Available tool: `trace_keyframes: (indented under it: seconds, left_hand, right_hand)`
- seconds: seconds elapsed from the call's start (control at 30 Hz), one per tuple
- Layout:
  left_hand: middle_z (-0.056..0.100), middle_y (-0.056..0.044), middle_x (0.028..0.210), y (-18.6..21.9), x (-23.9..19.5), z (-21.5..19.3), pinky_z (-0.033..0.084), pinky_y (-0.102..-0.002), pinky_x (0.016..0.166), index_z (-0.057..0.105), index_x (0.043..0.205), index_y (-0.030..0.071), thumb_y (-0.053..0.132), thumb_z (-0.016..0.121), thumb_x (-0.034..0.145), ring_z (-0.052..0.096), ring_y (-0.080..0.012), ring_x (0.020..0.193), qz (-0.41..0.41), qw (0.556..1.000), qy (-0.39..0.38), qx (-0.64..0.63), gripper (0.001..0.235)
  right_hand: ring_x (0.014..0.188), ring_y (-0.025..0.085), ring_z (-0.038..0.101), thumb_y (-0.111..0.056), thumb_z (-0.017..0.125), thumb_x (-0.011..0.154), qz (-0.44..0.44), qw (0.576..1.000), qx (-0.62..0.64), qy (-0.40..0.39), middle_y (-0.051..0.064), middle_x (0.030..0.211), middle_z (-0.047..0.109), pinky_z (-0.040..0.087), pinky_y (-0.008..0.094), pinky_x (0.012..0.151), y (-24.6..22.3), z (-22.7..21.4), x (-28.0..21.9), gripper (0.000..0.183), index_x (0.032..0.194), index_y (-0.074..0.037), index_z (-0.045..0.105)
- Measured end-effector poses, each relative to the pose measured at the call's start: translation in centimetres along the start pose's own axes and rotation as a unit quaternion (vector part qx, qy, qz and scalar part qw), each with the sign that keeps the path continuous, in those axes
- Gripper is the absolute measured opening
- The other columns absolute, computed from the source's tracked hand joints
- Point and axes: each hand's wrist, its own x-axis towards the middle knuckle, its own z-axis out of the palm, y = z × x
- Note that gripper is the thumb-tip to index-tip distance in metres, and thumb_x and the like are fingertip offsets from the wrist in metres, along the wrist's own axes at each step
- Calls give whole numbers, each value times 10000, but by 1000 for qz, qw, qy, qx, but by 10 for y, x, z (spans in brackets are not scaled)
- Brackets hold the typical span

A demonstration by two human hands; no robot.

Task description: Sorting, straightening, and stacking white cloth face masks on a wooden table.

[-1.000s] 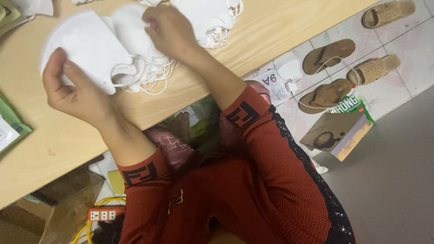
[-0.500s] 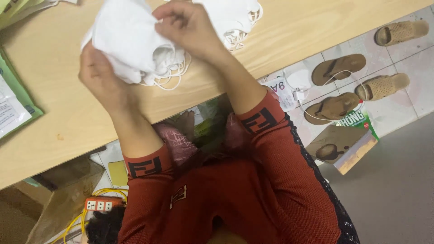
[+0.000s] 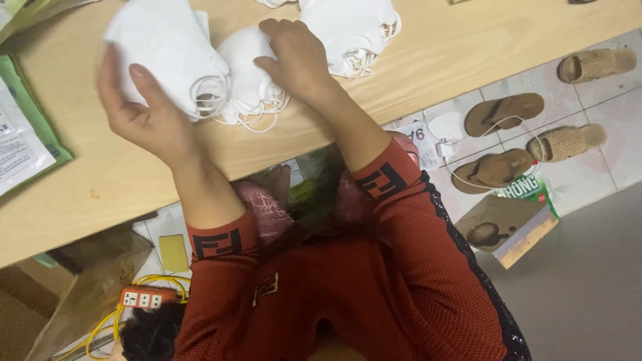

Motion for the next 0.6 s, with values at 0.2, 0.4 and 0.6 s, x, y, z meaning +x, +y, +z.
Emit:
trace_keyframes:
  seconds: [0.2, 0.4, 0.6]
  left_hand:
    - [720, -111, 1125, 12, 6, 3, 552, -389, 1024, 716, 1140, 32, 90, 625, 1032, 662, -227, 1116, 18, 999, 20, 45, 152]
    - [667, -114, 1246, 12, 6, 3, 501, -392, 1119, 688, 1249, 44, 114, 635, 1068, 633, -240, 1236, -25, 998, 58, 31, 201]
    - [707, -160, 1207, 29, 5, 12, 495, -354, 1048, 679, 1217, -42, 422, 537, 1066, 635, -230, 1167, -125, 989, -70, -42, 507]
  right_hand:
    - [776, 217, 698, -206, 786, 857, -44, 978, 142, 144, -11, 828, 709, 524, 383, 742, 20, -1, 6, 377, 1212, -152, 672]
    - [647, 73, 612, -119, 812, 891, 5, 825, 526, 209, 1, 788, 706, 564, 258, 480, 20, -39, 1, 77, 886, -109, 736]
    - [657, 162, 681, -142, 821, 894, 57, 683, 727, 36, 45, 833, 724, 559, 286, 459, -17, -37, -13, 113, 934, -106, 721]
